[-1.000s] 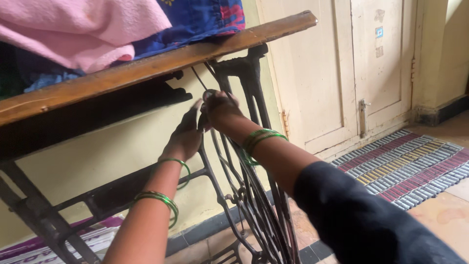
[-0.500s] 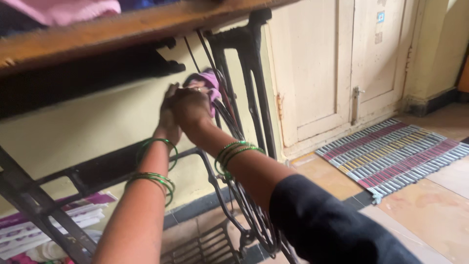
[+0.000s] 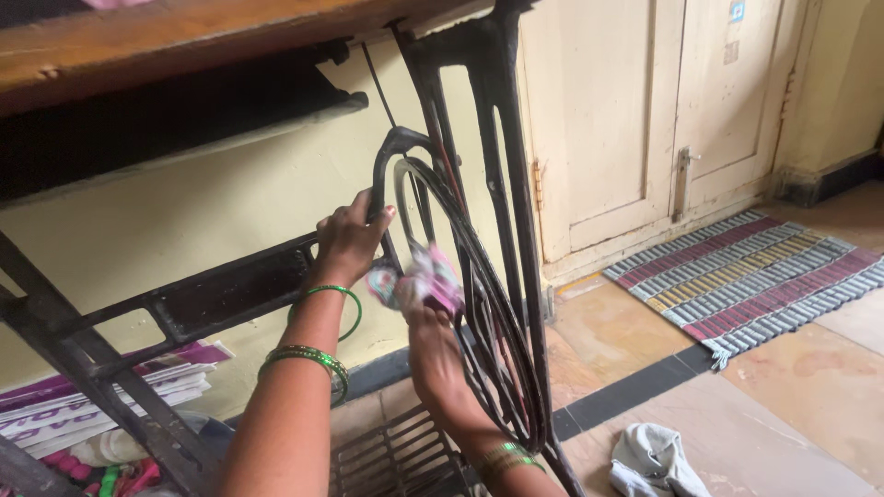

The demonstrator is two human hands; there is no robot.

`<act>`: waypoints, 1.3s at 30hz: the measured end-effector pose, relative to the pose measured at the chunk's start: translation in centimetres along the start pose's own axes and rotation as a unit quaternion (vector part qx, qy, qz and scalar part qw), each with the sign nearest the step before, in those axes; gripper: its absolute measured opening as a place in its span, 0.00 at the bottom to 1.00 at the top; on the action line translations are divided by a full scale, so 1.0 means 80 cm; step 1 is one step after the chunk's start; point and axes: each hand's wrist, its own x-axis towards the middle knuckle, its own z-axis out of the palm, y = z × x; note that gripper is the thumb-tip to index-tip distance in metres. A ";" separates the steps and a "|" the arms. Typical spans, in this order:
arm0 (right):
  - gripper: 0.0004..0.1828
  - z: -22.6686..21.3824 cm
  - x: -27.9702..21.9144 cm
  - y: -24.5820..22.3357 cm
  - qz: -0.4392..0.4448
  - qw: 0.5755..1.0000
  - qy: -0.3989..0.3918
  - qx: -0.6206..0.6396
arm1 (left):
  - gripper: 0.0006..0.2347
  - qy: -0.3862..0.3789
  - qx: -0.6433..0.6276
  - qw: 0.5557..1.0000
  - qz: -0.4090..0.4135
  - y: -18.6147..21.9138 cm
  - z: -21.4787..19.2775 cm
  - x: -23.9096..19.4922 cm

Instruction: The person cleans the metal base and frame of a sewing machine using a cloth. They wipe the foot pedal, the large wheel, and the surrounding metal supports.

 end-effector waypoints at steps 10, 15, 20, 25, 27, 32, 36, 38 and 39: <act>0.19 -0.004 0.099 -0.050 -0.044 0.965 0.140 0.218 | 0.21 0.209 0.139 0.945 0.211 -0.001 0.021 -0.078; 0.20 0.011 0.068 -0.049 0.081 0.905 0.111 0.403 | 0.23 0.131 0.060 0.962 0.234 -0.032 0.050 -0.134; 0.18 0.027 0.022 -0.014 0.020 0.979 0.127 0.156 | 0.24 0.147 -0.005 0.975 0.167 -0.045 0.116 -0.187; 0.18 0.084 -0.054 0.036 0.016 0.985 0.120 0.124 | 0.11 0.112 -0.113 0.986 -0.046 -0.058 0.204 -0.239; 0.18 0.106 -0.097 0.055 0.186 0.952 -0.046 0.237 | 0.13 0.046 -0.134 0.986 -0.083 -0.073 0.229 -0.262; 0.34 0.124 -0.246 0.111 0.071 0.997 -0.007 -0.034 | 0.09 -0.230 -0.050 0.971 -0.035 -0.079 0.241 -0.341; 0.29 0.128 -0.271 0.139 0.054 0.998 -0.004 0.040 | 0.09 -0.220 -0.124 0.949 -0.191 -0.054 0.209 -0.349; 0.30 0.129 -0.237 0.127 -0.067 0.992 0.040 -0.101 | 0.12 -0.242 -0.095 0.918 -0.301 -0.043 0.187 -0.307; 0.30 0.128 -0.211 0.117 -0.127 0.975 0.062 -0.169 | 0.13 -0.246 -0.058 0.923 -0.290 -0.040 0.173 -0.289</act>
